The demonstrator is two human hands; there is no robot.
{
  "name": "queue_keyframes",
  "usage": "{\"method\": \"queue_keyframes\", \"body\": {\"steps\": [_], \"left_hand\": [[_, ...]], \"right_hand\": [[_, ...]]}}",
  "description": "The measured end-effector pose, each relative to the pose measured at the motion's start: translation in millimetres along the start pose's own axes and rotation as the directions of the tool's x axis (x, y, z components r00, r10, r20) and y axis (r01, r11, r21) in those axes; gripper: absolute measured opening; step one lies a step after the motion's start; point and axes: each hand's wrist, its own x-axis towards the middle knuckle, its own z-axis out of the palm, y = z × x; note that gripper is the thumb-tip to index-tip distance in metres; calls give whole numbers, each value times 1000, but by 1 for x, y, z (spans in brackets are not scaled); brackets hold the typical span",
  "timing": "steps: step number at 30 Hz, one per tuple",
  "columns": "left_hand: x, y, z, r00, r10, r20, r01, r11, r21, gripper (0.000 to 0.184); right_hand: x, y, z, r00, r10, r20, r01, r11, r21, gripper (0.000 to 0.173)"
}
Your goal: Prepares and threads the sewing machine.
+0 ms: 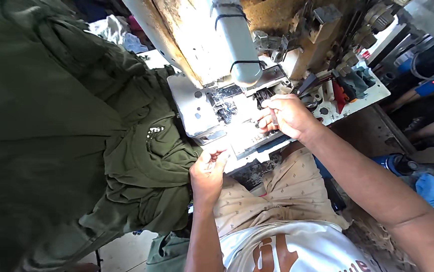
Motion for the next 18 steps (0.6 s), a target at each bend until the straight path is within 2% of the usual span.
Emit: {"method": "queue_keyframes", "body": {"steps": [18], "left_hand": [[0,-1,-1,1000,-3,-11,3,999,-38,15]], "right_hand": [[2,0,1,1000,7,-4,-7,1000,-24,20]]}}
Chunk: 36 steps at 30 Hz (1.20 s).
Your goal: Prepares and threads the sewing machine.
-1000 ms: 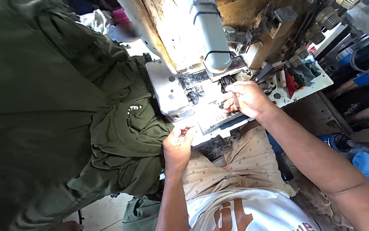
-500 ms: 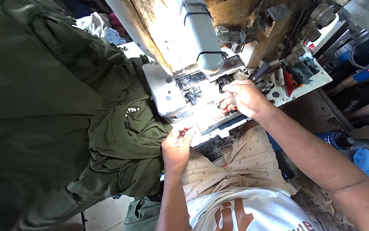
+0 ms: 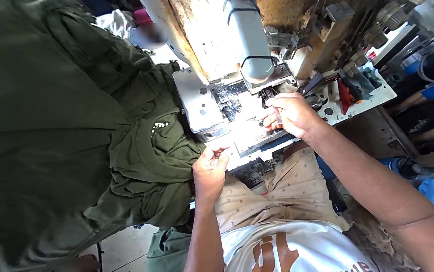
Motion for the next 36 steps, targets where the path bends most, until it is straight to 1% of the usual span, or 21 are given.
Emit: {"method": "queue_keyframes", "body": {"steps": [12,36], "left_hand": [[0,0,0,1000,-9,5,9,1000,16,14],[1,0,0,1000,11,-8,-11,999,-33,15]], "right_hand": [[0,-1,1,1000,-4,-7,4,1000,-7,20],[-1,0,2,1000,-7,-9,7,1000,-6,18]]}}
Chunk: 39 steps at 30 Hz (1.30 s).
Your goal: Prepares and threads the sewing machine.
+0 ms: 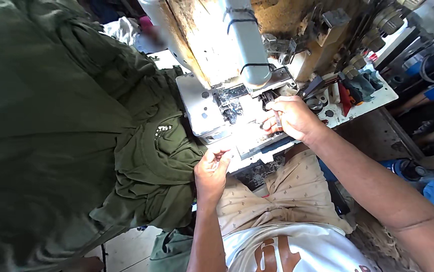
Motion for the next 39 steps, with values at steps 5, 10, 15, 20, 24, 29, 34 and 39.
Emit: {"method": "queue_keyframes", "body": {"steps": [5,10,15,20,24,29,34,39], "left_hand": [[0,1,0,1000,6,9,-6,1000,-12,14],[0,1,0,1000,10,14,-10,1000,-14,15],[0,1,1,1000,12,9,-12,1000,-23,15],[1,2,1,1000,11,10,-10,1000,-22,14],[1,1,1,1000,16,8,-15,1000,-22,15],[1,2,1,1000,21,4,-21,1000,-22,14],[1,1,1,1000,24,7,-23,1000,-12,14],[1,0,1,1000,26,7,-26,999,-23,14]], "right_hand": [[0,1,-1,1000,-3,12,3,1000,-9,19],[-2,0,0,1000,-9,13,10,1000,-9,19],[-2,1,0,1000,-4,2,4,1000,-22,17],[-4,-1,-1,1000,14,2,-14,1000,-24,18],[-3,-3,-3,1000,23,10,-23,999,-22,18],[-5,-4,-6,999,32,31,-32,999,-20,20],[-10,-4,-7,999,43,13,-43,999,-33,25],[-14,-3,-7,999,50,17,-49,998,-32,26]]}}
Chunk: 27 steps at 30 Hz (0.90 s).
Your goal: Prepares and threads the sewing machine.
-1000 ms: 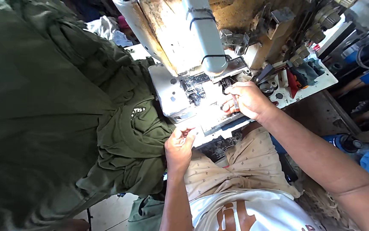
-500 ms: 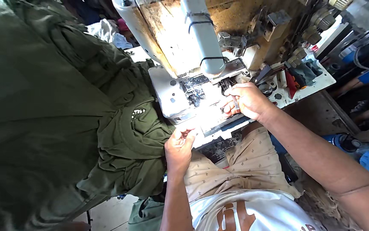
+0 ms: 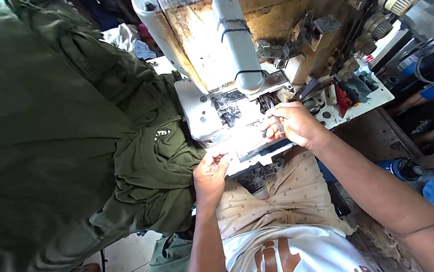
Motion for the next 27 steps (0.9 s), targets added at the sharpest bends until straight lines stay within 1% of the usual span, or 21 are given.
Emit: {"method": "queue_keyframes", "body": {"steps": [10,15,19,23,27], "left_hand": [[1,2,0,1000,-6,-2,6,1000,-8,13],[1,2,0,1000,-6,-4,6,1000,1,13],[0,1,0,1000,-3,-2,3,1000,-1,13],[0,1,0,1000,-3,-2,3,1000,9,13],[0,0,1,1000,15,-1,-15,1000,5,13]], "right_hand": [[6,2,6,1000,8,15,-9,999,48,24],[8,3,9,1000,2,12,-3,998,63,28],[11,4,11,1000,-7,1,7,996,90,25],[15,5,12,999,-22,-26,24,994,110,19],[4,2,9,999,-39,-23,41,996,79,19]]}}
